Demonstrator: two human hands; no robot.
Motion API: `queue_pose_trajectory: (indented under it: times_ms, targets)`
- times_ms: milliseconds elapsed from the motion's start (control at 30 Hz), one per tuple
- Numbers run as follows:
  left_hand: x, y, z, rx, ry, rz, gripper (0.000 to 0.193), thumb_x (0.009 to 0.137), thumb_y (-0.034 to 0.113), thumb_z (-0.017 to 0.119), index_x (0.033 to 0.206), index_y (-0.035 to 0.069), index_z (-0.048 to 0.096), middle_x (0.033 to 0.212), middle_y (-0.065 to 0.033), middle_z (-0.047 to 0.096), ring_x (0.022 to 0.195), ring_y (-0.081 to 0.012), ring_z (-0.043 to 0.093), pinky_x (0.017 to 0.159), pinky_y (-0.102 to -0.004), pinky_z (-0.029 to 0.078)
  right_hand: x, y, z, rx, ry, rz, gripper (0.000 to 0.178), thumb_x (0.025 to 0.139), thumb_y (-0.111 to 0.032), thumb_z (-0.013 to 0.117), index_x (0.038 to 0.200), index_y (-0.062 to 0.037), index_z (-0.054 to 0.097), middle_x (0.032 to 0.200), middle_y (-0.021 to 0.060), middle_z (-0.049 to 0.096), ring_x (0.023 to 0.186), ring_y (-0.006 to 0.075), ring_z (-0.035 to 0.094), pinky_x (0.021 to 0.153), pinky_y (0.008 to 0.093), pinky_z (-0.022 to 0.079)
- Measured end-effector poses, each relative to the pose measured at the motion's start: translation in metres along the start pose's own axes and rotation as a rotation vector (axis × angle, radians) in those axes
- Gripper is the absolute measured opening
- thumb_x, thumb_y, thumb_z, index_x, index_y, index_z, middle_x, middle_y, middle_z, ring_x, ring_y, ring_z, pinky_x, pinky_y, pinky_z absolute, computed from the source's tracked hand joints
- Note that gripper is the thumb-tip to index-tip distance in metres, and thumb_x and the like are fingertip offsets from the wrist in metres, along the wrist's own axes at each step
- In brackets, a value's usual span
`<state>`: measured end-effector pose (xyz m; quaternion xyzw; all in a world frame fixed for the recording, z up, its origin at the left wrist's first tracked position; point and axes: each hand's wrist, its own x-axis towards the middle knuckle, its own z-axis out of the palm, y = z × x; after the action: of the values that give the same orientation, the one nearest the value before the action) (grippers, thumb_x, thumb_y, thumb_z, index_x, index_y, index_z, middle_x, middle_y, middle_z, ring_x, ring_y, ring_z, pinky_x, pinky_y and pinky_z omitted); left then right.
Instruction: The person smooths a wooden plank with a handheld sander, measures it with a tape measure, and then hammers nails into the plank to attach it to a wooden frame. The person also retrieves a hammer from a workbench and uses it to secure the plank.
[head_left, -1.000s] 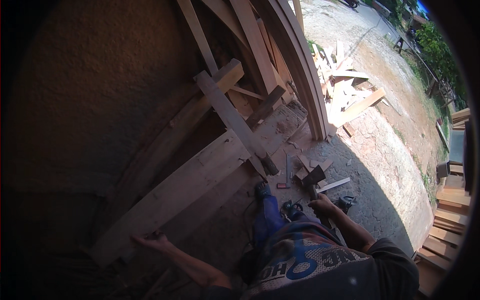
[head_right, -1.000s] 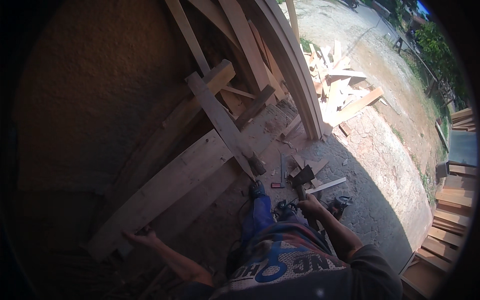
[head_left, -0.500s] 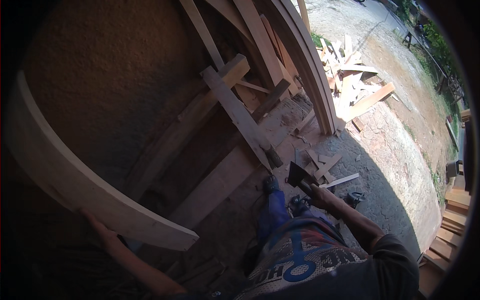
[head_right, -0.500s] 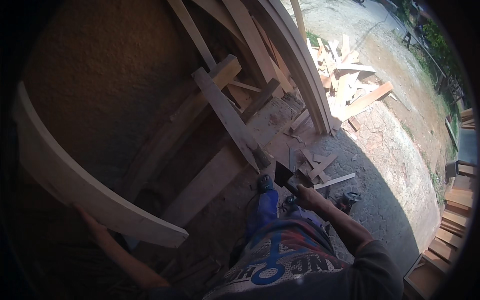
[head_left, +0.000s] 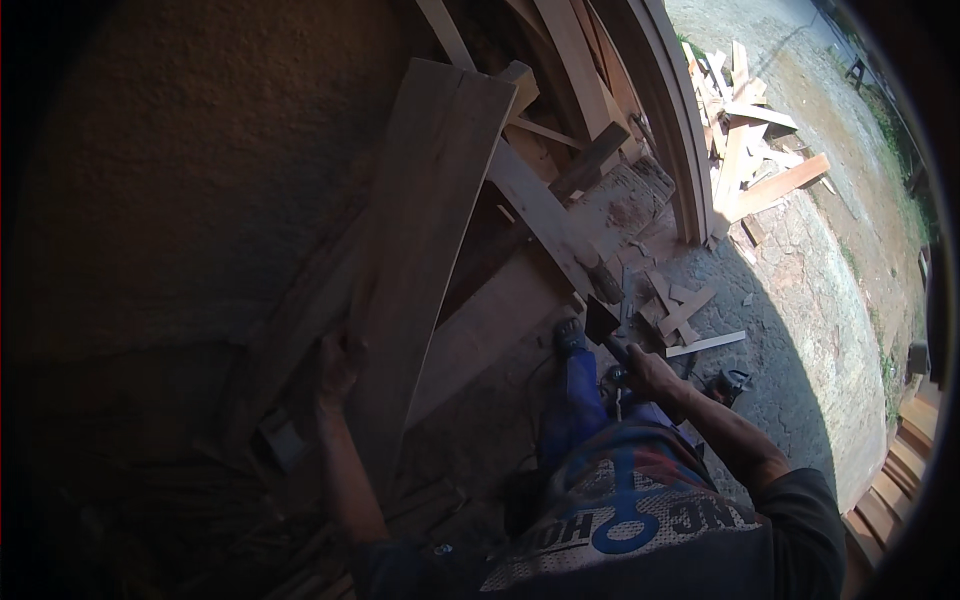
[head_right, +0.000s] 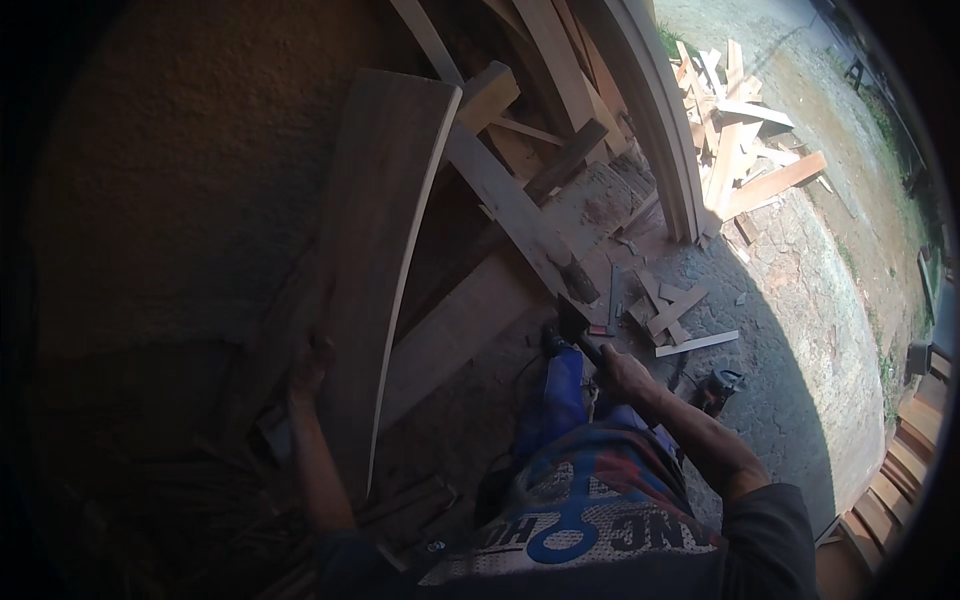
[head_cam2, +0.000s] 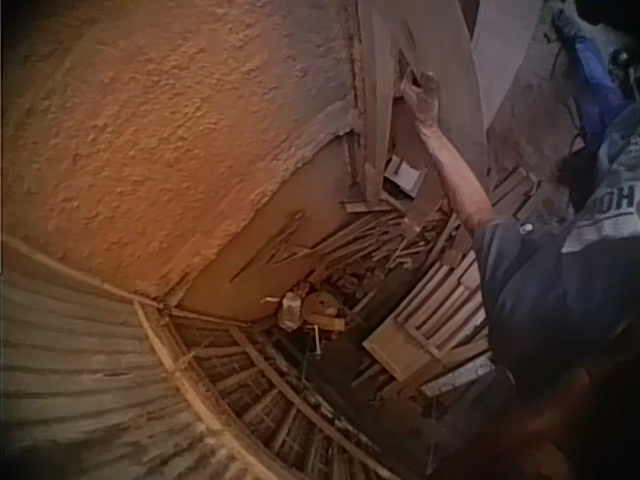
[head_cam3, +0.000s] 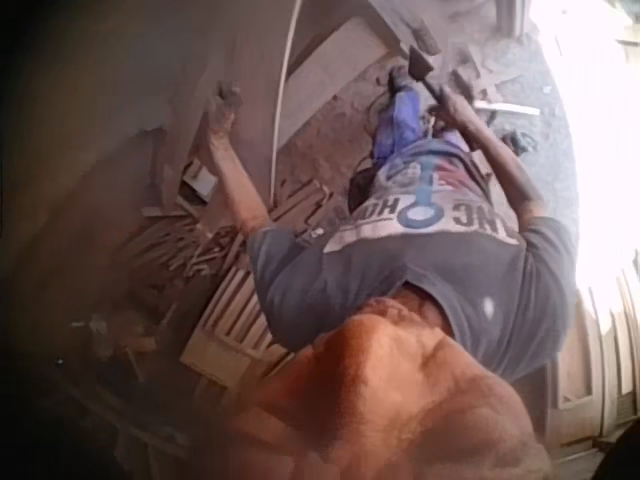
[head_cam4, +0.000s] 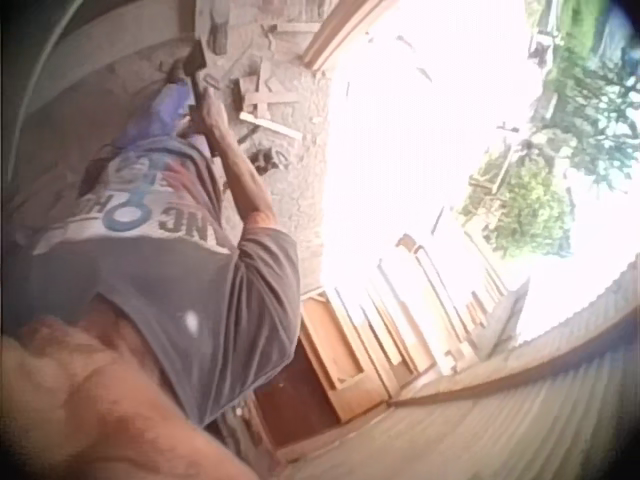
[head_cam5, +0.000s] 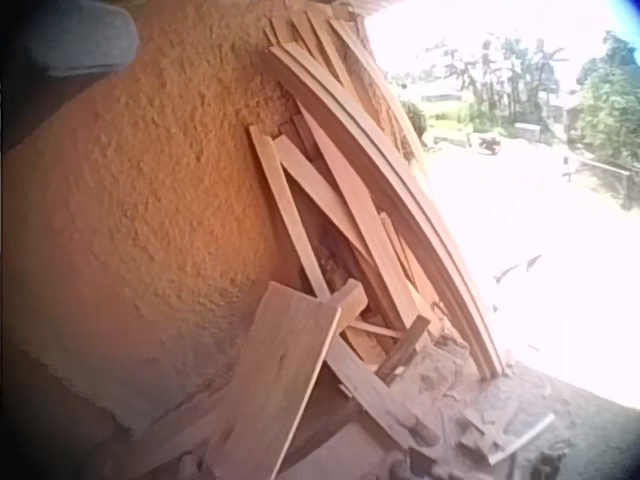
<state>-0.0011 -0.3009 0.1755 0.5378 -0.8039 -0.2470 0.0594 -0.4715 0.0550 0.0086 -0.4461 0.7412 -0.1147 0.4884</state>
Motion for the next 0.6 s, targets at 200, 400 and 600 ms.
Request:
queue_pose_trajectory:
  times_ms: [200,400,600]
  targets:
    - [-0.021,0.140,-0.071,-1.143,-0.076,0.517,0.066,0.103,0.062,0.048,0.124,0.000,0.052,0.108,-0.0159,0.055,0.092,-0.0265,0.054,0.078,-0.0353,0.044,-0.027,0.027,0.008,0.064,0.014,0.018,0.040,0.085,-0.023,0.071,0.109,-0.0005,0.048,0.090,0.0331,0.065,0.095,0.0551,0.063,0.076,0.0585,0.048]
    - [-0.031,0.125,-0.155,-1.089,-0.080,0.737,0.050,0.106,0.052,0.049,0.109,0.003,0.057,0.082,-0.0088,0.059,0.084,-0.0176,0.045,0.079,-0.0308,0.039,-0.034,0.025,0.025,0.179,-0.038,-0.018,0.048,0.084,-0.030,0.073,0.112,0.0049,0.056,0.099,0.0340,0.068,0.101,0.0512,0.067,0.084,0.0541,0.051]
    - [-0.028,0.164,-0.126,-1.129,-0.019,0.728,0.047,0.106,0.049,0.053,0.111,0.003,0.056,0.089,-0.0102,0.057,0.085,-0.0203,0.049,0.081,-0.0318,0.039,-0.045,0.008,0.008,0.211,-0.076,0.041,0.052,0.081,-0.031,0.075,0.114,0.0040,0.056,0.101,0.0326,0.069,0.103,0.0492,0.068,0.086,0.0528,0.052]
